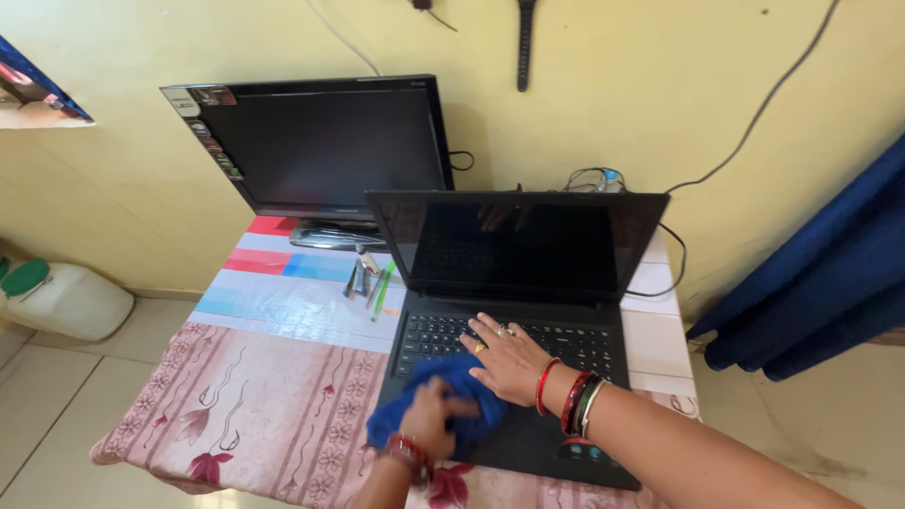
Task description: The person organizes a workspace by putting items into a pouch, wiping a desk and laptop with a cloth, and clearing books from a chair.
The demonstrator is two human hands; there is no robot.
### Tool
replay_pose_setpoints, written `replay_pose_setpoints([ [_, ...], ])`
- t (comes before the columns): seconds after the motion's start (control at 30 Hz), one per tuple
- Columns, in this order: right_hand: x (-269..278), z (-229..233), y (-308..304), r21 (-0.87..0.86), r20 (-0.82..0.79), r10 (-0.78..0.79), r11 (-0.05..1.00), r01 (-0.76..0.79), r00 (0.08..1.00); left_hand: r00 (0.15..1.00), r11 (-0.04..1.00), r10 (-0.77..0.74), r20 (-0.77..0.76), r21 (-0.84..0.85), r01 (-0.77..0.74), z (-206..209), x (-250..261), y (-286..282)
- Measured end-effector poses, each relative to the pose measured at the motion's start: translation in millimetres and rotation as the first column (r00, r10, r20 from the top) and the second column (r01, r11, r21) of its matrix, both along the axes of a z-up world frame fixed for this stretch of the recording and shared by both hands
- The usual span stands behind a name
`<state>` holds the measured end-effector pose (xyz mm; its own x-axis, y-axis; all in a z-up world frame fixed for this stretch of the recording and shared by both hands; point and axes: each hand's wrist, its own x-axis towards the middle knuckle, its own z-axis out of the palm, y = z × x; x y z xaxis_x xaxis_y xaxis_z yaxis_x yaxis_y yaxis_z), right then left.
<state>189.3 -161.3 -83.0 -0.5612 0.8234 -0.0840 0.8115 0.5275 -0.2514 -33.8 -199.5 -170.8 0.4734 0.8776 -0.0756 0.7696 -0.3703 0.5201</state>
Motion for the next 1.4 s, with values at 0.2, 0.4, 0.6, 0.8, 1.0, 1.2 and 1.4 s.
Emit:
replay_pose_setpoints([
  [0.2,-21,-9,16,0.001,-0.018,-0.032,0.999,0.032,0.999,0.782,0.717,-0.396,-0.481,-0.694,-0.065,-8,-112,18],
  [0.4,-47,-15,20,-0.018,0.017,-0.046,0.999,0.046,0.999,0.624,0.864,0.312,-0.716,-0.059,-0.500,80,-151,52],
  [0.6,-65,-11,22,-0.025,-0.028,-0.036,0.999,0.035,0.999,0.715,0.812,0.546,-0.437,0.067,-0.579,55,-143,77],
  [0.8,-72,-2,21,-0.054,0.002,0.030,0.998,-0.029,1.000,0.657,0.712,0.521,-0.545,-0.147,-0.687,36,-115,51],
  [1.0,-84,1,15,-0.050,-0.041,0.139,0.989,-0.141,0.989,0.558,0.582,0.811,-0.175,0.149,-0.800,36,-113,12],
  [1.2,-91,32,-6,0.200,-0.138,0.264,0.951,-0.234,0.955,0.375,0.402,0.896,0.239,-0.075,-0.912,19,-115,-21],
  [1.4,-69,109,13,0.690,-0.279,0.102,0.713,0.125,0.955,0.295,0.397,0.870,0.394,-0.208,-0.894,49,-72,-20],
])
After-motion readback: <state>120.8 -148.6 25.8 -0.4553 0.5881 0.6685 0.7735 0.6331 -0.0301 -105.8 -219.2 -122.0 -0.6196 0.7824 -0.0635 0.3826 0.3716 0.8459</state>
